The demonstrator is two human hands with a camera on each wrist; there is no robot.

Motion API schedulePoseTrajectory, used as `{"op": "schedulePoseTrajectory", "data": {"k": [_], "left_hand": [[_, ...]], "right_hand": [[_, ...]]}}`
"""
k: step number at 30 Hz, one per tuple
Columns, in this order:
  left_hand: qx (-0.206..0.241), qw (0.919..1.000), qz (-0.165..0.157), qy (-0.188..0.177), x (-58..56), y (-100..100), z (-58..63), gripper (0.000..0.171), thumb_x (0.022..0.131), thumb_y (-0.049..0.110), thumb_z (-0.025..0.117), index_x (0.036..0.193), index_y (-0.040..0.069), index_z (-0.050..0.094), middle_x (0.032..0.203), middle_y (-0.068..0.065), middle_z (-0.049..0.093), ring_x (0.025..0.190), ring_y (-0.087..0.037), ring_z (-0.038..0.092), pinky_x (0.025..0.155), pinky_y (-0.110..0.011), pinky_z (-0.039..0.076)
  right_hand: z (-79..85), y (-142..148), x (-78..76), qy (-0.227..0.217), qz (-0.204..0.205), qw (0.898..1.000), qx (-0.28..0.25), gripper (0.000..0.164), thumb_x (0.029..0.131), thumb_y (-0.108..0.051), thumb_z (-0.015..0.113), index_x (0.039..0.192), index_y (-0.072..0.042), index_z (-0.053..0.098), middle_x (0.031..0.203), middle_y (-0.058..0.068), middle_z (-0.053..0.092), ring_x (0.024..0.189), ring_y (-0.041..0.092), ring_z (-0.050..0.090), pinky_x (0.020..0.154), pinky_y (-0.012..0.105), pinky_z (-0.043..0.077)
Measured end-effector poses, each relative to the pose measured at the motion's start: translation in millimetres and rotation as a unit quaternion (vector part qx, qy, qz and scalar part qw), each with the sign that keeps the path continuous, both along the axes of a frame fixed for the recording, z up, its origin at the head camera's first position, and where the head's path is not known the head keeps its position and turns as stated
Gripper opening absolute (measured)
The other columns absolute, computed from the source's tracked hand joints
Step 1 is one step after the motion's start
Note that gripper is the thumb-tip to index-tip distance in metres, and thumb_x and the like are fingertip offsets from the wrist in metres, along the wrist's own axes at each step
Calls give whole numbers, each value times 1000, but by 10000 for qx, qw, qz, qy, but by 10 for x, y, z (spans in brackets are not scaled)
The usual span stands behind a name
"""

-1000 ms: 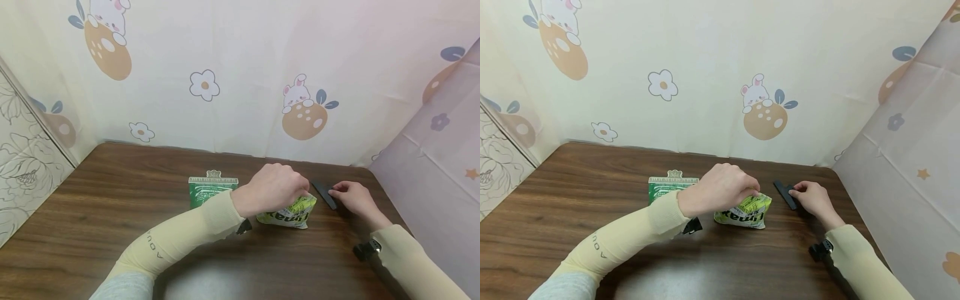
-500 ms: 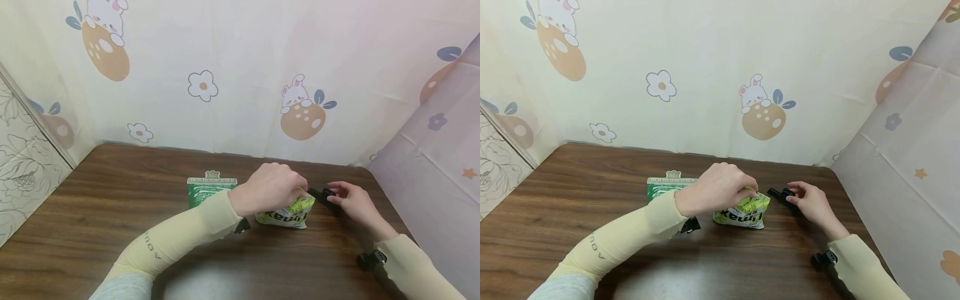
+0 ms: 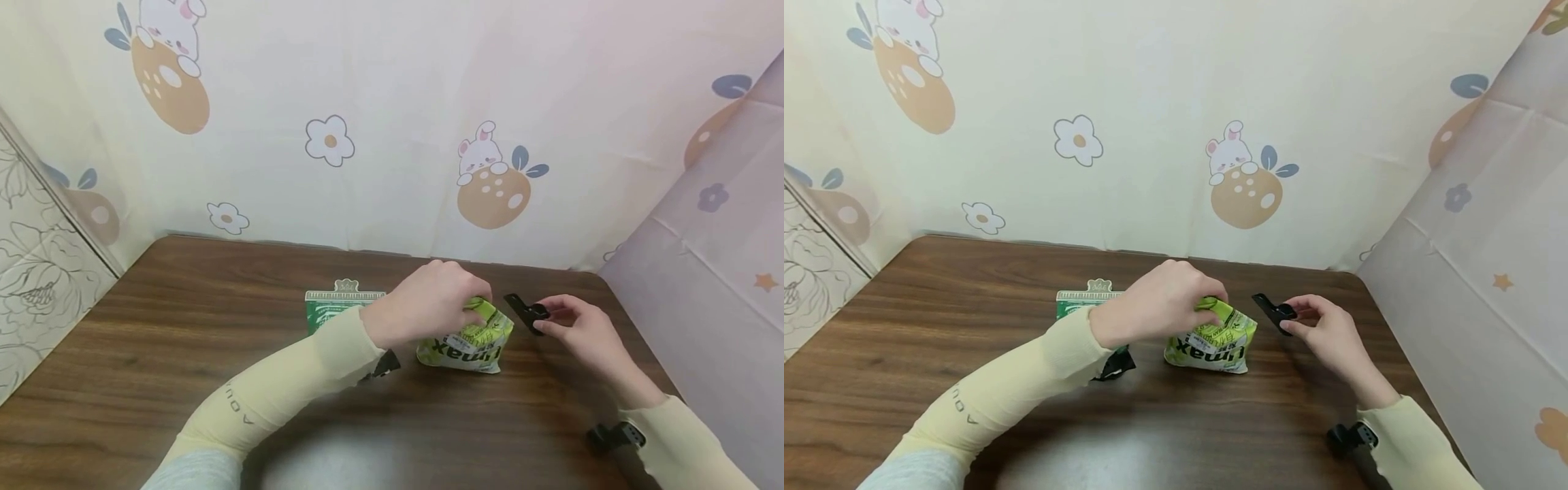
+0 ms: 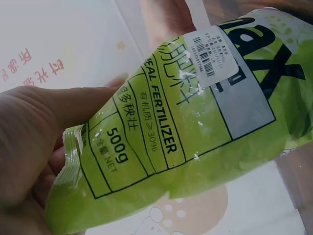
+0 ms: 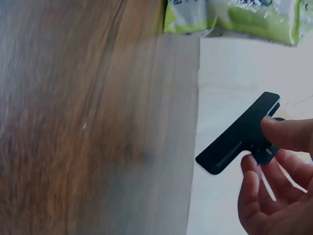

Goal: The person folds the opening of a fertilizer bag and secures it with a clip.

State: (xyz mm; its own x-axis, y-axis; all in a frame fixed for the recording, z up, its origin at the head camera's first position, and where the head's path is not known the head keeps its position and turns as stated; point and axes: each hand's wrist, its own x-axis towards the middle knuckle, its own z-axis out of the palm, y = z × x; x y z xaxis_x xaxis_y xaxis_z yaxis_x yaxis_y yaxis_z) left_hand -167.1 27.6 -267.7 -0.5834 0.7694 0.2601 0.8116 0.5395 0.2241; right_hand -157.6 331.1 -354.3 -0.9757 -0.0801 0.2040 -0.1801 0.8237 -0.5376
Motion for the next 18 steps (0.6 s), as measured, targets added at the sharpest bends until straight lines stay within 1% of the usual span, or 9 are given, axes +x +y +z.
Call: {"op": "schedulePoseTrajectory", "data": {"k": [2,3,9,12,18], "left_hand": [[18,10000,12,8,0,-6,2,15,91,31,75,102,21,75,87,16,66,72,0,57,66,-19,46],[23,10000,24,14,0,-7,0,15,91,32,75,101,21,75,84,16,64,70,0,56,64,-19,46],[-67,9998,154,106,9,-23,-2,14,93,37,72,94,22,73,71,16,58,60,-3,53,56,-22,44],[-96,9997,181,105,13,-29,-5,16,92,38,72,93,22,72,69,16,58,59,-3,53,54,-22,43],[-29,9996,220,147,15,-39,-22,16,92,38,73,93,22,72,70,16,58,57,-3,52,52,-20,43]], "right_hand": [[36,-16,39,91,11,10000,3,32,89,-26,78,115,-11,68,103,7,71,86,10,66,69,24,48],[52,-22,59,142,27,9999,-18,32,89,-27,78,115,-11,68,103,6,71,85,10,66,68,23,48],[113,-39,139,488,132,9987,-48,28,87,-17,80,113,-11,70,99,7,72,77,10,66,61,23,47],[126,-67,173,612,219,9978,-112,26,85,-13,80,109,-11,71,96,7,73,74,11,66,60,23,46],[164,-123,210,879,413,9949,-264,23,82,-6,82,102,-13,73,94,5,73,72,8,66,60,20,46]]}}
